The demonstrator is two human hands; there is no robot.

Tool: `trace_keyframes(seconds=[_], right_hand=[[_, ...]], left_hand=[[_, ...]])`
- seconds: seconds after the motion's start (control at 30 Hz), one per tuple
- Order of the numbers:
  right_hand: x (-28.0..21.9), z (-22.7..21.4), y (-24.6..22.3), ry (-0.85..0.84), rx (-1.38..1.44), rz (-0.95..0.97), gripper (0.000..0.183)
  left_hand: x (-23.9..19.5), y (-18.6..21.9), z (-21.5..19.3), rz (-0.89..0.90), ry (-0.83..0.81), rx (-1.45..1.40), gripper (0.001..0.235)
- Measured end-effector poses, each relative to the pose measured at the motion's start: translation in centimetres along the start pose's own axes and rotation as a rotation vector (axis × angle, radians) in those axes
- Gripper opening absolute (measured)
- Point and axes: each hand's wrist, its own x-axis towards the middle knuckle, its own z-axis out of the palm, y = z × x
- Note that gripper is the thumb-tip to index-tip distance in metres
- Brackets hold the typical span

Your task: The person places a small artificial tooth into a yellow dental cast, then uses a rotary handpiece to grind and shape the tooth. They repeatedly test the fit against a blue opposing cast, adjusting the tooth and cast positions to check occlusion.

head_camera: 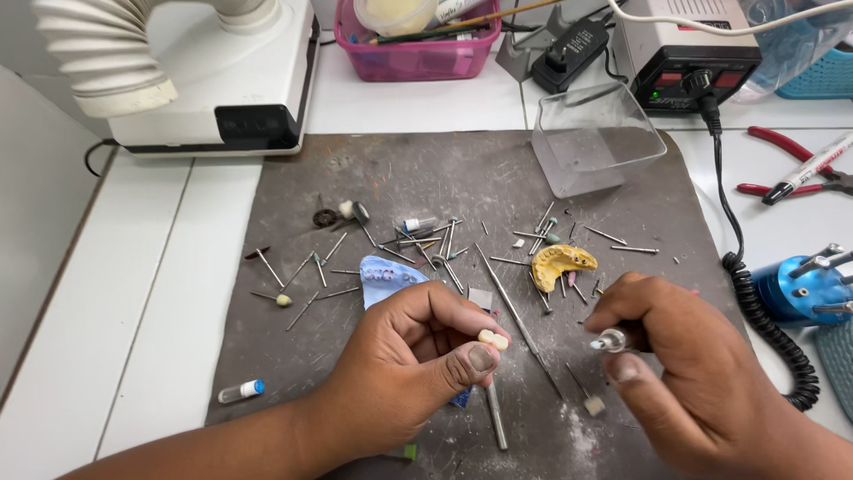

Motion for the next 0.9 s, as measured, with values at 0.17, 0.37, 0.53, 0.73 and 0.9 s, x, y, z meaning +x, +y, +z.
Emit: trace_keyframes(seconds=[0.17,0.37,0.53,0.73,0.9], right_hand=[[0.9,1.0,-1.1,-0.043,-0.075,-0.110,0.016],[1.1,1.8,-3.0,0.069,-0.221,-0.156,0.035],[1.2,2.2,-4.0,0.183,-0.247,-0.193,0.045],[1.3,2.4,-4.4,0.200,-0.257,-0.168,0.047],[1.4,2.4,-4.4,0.201,-0.279,-0.155,0.045]], left_hand=[[0.0,0.1,0.2,-0.098,-0.023,-0.040,0.026],[-1.0,0.3,0.9,-0.048,-0.059,-0.003,0.022],[-1.8,0.7,1.8,-0.006,-0.102,-0.020,0.017],[-2.1,1.0,2.3,-0.072,-0.051,0.070,0.019],[-2.3,1.0,2.2,-0.024,-0.084,0.105,0.016]])
